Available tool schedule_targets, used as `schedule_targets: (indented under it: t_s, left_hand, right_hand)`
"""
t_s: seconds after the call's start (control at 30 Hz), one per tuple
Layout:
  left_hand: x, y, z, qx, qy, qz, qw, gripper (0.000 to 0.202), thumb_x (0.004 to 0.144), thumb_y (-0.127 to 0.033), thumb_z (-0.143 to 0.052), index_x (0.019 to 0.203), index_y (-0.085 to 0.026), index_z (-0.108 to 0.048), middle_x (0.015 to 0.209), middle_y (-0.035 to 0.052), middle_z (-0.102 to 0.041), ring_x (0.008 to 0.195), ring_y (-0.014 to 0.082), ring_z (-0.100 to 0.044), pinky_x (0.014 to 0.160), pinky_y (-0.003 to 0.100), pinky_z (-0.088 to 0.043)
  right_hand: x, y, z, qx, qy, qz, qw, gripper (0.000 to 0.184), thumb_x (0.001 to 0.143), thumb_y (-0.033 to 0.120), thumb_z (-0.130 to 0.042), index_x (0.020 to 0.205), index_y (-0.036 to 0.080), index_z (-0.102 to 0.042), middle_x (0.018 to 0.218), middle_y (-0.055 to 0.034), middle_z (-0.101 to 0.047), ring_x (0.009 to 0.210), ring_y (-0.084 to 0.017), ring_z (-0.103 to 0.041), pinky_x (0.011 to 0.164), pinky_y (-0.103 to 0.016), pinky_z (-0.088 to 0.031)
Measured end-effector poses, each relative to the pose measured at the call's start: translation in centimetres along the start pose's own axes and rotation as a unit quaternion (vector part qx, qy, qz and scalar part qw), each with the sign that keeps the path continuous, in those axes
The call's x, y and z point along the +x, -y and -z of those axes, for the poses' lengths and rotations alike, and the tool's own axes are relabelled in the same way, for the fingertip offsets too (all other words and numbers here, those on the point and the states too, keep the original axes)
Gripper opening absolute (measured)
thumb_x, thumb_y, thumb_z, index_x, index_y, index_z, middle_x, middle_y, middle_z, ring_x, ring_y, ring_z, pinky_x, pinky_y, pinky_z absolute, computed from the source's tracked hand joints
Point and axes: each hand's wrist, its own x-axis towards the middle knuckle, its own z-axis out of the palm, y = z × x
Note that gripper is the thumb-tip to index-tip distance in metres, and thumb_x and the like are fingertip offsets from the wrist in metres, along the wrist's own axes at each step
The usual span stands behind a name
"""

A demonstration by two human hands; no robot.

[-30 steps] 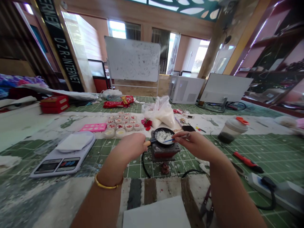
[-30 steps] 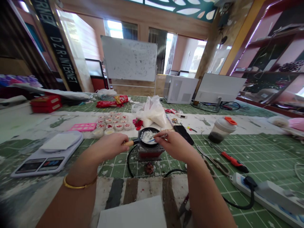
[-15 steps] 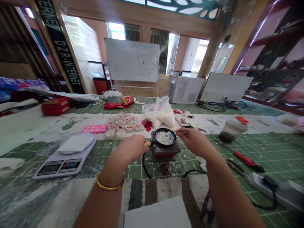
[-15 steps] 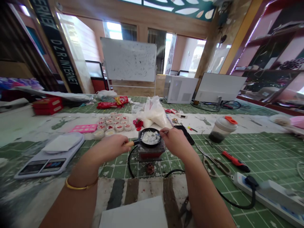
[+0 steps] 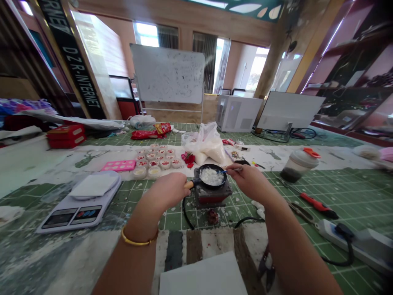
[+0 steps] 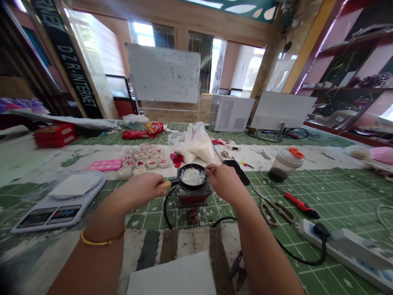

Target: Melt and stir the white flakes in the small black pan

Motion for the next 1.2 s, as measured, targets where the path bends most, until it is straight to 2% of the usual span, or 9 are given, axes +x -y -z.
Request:
schedule_targets:
  t_s: [0.17, 0.3, 0.5, 0.63, 0.8, 0.93, 1.1, 1.2]
  left_hand:
    - [0.0, 0.0, 0.0, -0.004, 0.008, 0.003, 1.000, 0.023, 0.071, -0.039, -0.047, 0.069, -0.017, -0.055, 0.074, 0.0049, -0.061, 0.063, 0.0156, -0.055, 0.048, 0.025, -0.027]
    - [0.1, 0.2, -0.1, -0.006, 0.007, 0.000, 1.000, 0.022, 0.070, -0.039, -0.049, 0.068, -0.017, -0.055, 0.073, 0.0046, -0.060, 0.062, 0.0156, -0.055, 0.048, 0.024, -0.027]
    - [0.2, 0.3, 0.0, -0.012, 0.012, -0.001, 1.000, 0.023, 0.070, -0.039, -0.049, 0.070, -0.018, -0.056, 0.075, 0.0050, -0.061, 0.062, 0.0163, -0.055, 0.051, 0.026, -0.030]
    - [0.1, 0.3, 0.0, -0.013, 0.015, 0.000, 1.000, 0.021, 0.070, -0.038, -0.047, 0.069, -0.018, -0.056, 0.074, 0.0048, -0.061, 0.062, 0.0162, -0.054, 0.050, 0.026, -0.029]
    - [0.2, 0.2, 0.0, -0.008, 0.010, -0.002, 1.000, 0.021, 0.071, -0.037, -0.046, 0.068, -0.018, -0.055, 0.074, 0.0049, -0.061, 0.063, 0.0164, -0.054, 0.050, 0.026, -0.028]
    - [0.2, 0.1, 0.1, -0.006, 0.014, -0.001, 1.000, 0.022, 0.071, -0.038, -0.046, 0.069, -0.018, -0.054, 0.075, 0.0050, -0.061, 0.063, 0.0165, -0.055, 0.050, 0.025, -0.028]
    - [0.2, 0.1, 0.0, -0.007, 0.012, 0.000, 1.000, 0.023, 0.070, -0.040, -0.048, 0.070, -0.018, -0.055, 0.077, 0.0047, -0.061, 0.064, 0.0163, -0.055, 0.050, 0.025, -0.028]
    - [0.3, 0.0, 0.0, -0.004, 0.013, -0.002, 1.000, 0.024, 0.070, -0.040, -0.048, 0.070, -0.018, -0.055, 0.076, 0.0047, -0.061, 0.065, 0.0163, -0.055, 0.050, 0.025, -0.028]
  right_hand:
    - [0.1, 0.0, -0.3, 0.010, -0.011, 0.007, 1.000, 0.031, 0.085, 0.036, -0.037, 0.095, 0.024, -0.064, 0.081, -0.0044, -0.068, 0.076, -0.020, -0.061, 0.065, -0.026, -0.039]
    - [0.0, 0.2, -0.2, 0.045, 0.026, 0.017, 0.999, 0.029, 0.084, 0.035, -0.039, 0.093, 0.025, -0.065, 0.086, -0.0029, -0.068, 0.079, -0.019, -0.061, 0.066, -0.026, -0.040]
    - [-0.5, 0.8, 0.2, 0.085, 0.035, 0.021, 0.996, 0.026, 0.082, 0.034, -0.042, 0.089, 0.024, -0.066, 0.091, -0.0020, -0.068, 0.083, -0.019, -0.060, 0.069, -0.027, -0.041]
    - [-0.5, 1.0, 0.1, 0.125, 0.060, 0.034, 0.990, 0.027, 0.083, 0.036, -0.041, 0.091, 0.025, -0.064, 0.088, -0.0005, -0.068, 0.080, -0.017, -0.060, 0.069, -0.026, -0.042]
    - [-0.4, 0.6, 0.1, 0.067, 0.019, 0.010, 0.998, 0.027, 0.083, 0.035, -0.041, 0.088, 0.025, -0.065, 0.082, -0.0011, -0.068, 0.077, -0.018, -0.060, 0.067, -0.026, -0.040]
    - [-0.5, 0.8, -0.2, 0.115, 0.059, 0.053, 0.990, 0.028, 0.084, 0.036, -0.039, 0.094, 0.027, -0.064, 0.086, 0.0003, -0.067, 0.078, -0.016, -0.059, 0.067, -0.024, -0.040]
    - [-0.3, 0.6, 0.0, 0.039, 0.021, 0.023, 0.999, 0.028, 0.084, 0.034, -0.040, 0.089, 0.023, -0.065, 0.082, -0.0030, -0.067, 0.078, -0.018, -0.059, 0.069, -0.027, -0.039]
    - [-0.4, 0.5, 0.4, 0.071, 0.047, 0.051, 0.995, 0.028, 0.084, 0.035, -0.039, 0.087, 0.025, -0.065, 0.083, -0.0003, -0.067, 0.077, -0.016, -0.060, 0.068, -0.025, -0.039]
